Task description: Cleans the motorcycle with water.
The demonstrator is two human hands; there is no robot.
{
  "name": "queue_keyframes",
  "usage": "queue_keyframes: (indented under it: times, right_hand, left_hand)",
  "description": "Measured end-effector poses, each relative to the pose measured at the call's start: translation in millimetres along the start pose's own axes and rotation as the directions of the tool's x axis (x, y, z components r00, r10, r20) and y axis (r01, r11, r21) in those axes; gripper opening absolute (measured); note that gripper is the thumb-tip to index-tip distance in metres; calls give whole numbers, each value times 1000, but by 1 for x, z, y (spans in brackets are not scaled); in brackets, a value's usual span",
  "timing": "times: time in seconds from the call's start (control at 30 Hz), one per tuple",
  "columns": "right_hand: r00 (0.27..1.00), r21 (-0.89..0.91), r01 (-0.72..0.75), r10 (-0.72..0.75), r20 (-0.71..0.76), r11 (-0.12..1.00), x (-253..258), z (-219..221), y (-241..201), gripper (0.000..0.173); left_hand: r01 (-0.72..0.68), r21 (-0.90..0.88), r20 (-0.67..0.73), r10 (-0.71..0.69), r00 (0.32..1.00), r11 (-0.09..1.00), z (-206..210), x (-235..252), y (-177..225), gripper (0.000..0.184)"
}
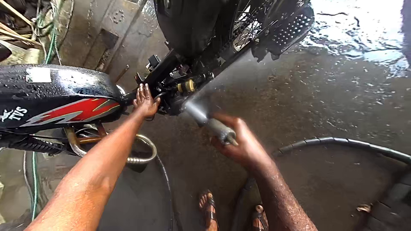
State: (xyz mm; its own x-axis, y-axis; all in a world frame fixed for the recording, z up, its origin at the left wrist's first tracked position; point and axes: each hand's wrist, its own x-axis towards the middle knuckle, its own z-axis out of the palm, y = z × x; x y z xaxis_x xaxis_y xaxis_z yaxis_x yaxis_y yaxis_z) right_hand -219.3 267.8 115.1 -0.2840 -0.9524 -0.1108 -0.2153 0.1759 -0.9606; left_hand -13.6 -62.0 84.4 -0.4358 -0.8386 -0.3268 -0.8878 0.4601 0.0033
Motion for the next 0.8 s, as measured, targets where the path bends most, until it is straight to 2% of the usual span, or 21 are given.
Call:
queue_keyframes:
  times: [0.13, 0.3, 0.43, 0.57, 0.8]
  right_hand:
    - [985, -47, -173, 172, -18, 984, -17, -1, -3, 58]
    - [987, 56, -93, 99, -123, 994, -25, 2, -26, 45]
    - [990, 88, -108, 116, -86, 990, -22, 18, -37, 61]
    - [986, 54, -149, 153, -71, 987, -26, 32, -38, 70]
    - [983, 0, -165, 165, -80, 986, -36, 30, -44, 71]
  left_hand:
    - [37, 43, 103, -41, 994, 998, -10, 1, 9, 90]
    - [48, 53, 135, -55, 989, 997, -9, 6, 7, 93]
    - [33, 75, 143, -43, 989, 997, -7, 12, 1, 97]
    - [27, 113, 123, -41, 992, 993, -5, 20, -5, 101]
    - [34, 118, 113, -47, 992, 992, -4, 27, -10, 102]
